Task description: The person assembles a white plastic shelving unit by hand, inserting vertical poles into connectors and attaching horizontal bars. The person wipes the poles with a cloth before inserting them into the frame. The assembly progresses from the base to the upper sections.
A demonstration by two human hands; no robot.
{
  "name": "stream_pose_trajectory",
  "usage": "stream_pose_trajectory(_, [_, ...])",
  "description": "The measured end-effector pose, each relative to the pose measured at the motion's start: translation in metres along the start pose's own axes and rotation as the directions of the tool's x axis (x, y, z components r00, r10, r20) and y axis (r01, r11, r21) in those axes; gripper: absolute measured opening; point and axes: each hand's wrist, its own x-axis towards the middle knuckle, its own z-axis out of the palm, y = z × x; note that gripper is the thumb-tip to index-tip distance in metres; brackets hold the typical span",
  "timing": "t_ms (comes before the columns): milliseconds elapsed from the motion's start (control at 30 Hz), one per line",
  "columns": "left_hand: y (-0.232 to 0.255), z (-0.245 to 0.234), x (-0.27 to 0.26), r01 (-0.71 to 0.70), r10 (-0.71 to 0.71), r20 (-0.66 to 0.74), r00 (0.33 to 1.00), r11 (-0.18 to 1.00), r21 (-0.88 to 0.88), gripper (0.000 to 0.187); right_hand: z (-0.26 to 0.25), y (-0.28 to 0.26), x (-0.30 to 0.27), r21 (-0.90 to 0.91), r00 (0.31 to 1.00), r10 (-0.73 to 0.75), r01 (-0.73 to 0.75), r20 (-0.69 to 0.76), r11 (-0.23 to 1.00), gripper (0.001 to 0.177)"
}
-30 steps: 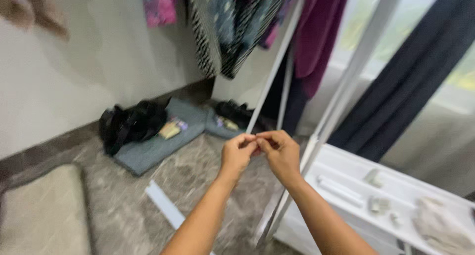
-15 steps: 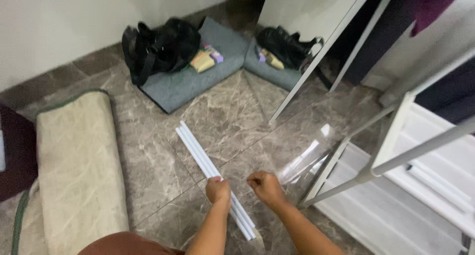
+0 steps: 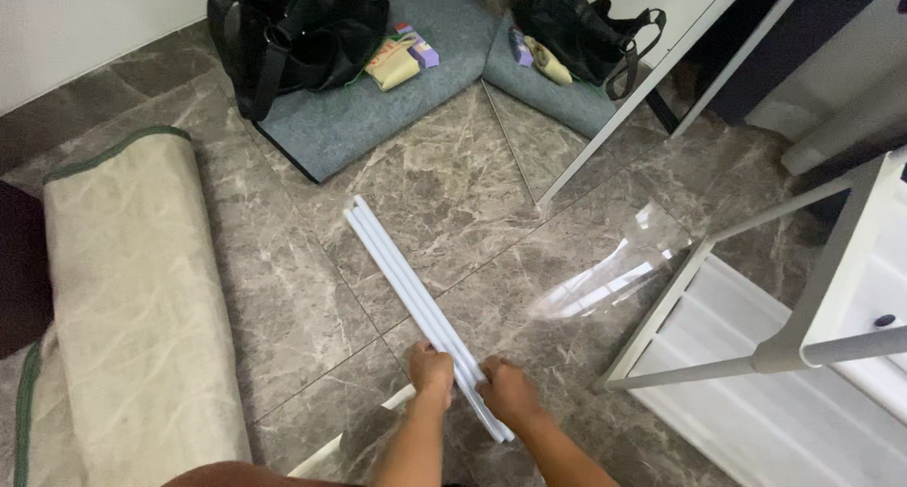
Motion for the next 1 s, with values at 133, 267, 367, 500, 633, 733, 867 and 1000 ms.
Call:
stream_pose_trajectory(133, [0.009, 0.022, -0.010, 0.098, -0.077, 0.144, 0.987, 0.984, -0.147, 0.052, -0.006, 0.019, 0.005, -0.064, 0.991, 0.120, -0.123, -0.057, 0.990, 0.031])
stream_pose_trajectory(267, [0.016, 0.049, -0.028, 0.087, -0.086, 0.186, 0.979, 0.996, 0.003, 0.051, -0.016, 0.053, 0.012, 0.038, 0.985, 0.164, -0.162, -0.059, 0.986, 0.032])
stream_pose_trajectory(367, [0.017, 0.071, -0.041, 0.075, -0.051, 0.283, 0.958, 0.995, -0.072, 0.048, -0.028, 0.077, 0.016, -0.041, 0.981, 0.102, -0.110, -0.165, 0.993, 0.033])
stream_pose_trajectory(500, [0.010, 0.100, -0.046, 0.078, -0.051, 0.371, 0.927, 0.995, -0.057, 0.050, -0.049, 0.090, 0.023, -0.226, 0.977, 0.152, -0.184, -0.150, 0.957, 0.030])
stream_pose_trajectory(633, [-0.008, 0.125, -0.043, -0.071, 0.088, 0.315, 0.945, 0.995, -0.067, 0.049, -0.068, 0.086, 0.020, -0.271, 0.969, 0.186, -0.226, -0.166, 0.936, 0.035])
stream_pose_trajectory(733, [-0.018, 0.135, -0.040, -0.073, 0.086, 0.295, 0.952, 0.996, -0.057, 0.047, -0.076, 0.079, 0.020, -0.300, 0.966, 0.219, -0.252, -0.139, 0.920, 0.032])
stream_pose_trajectory(867, [-0.015, 0.137, -0.042, -0.072, 0.062, 0.262, 0.963, 0.997, 0.027, 0.044, -0.083, 0.069, 0.020, -0.273, 0.957, 0.269, -0.288, -0.105, 0.918, 0.025])
stream_pose_trajectory(1000, [0.002, 0.132, -0.053, -0.214, 0.188, 0.174, 0.967, 0.966, 0.147, 0.041, -0.089, 0.057, 0.012, -0.342, 0.974, 0.199, -0.224, -0.106, 0.913, 0.026])
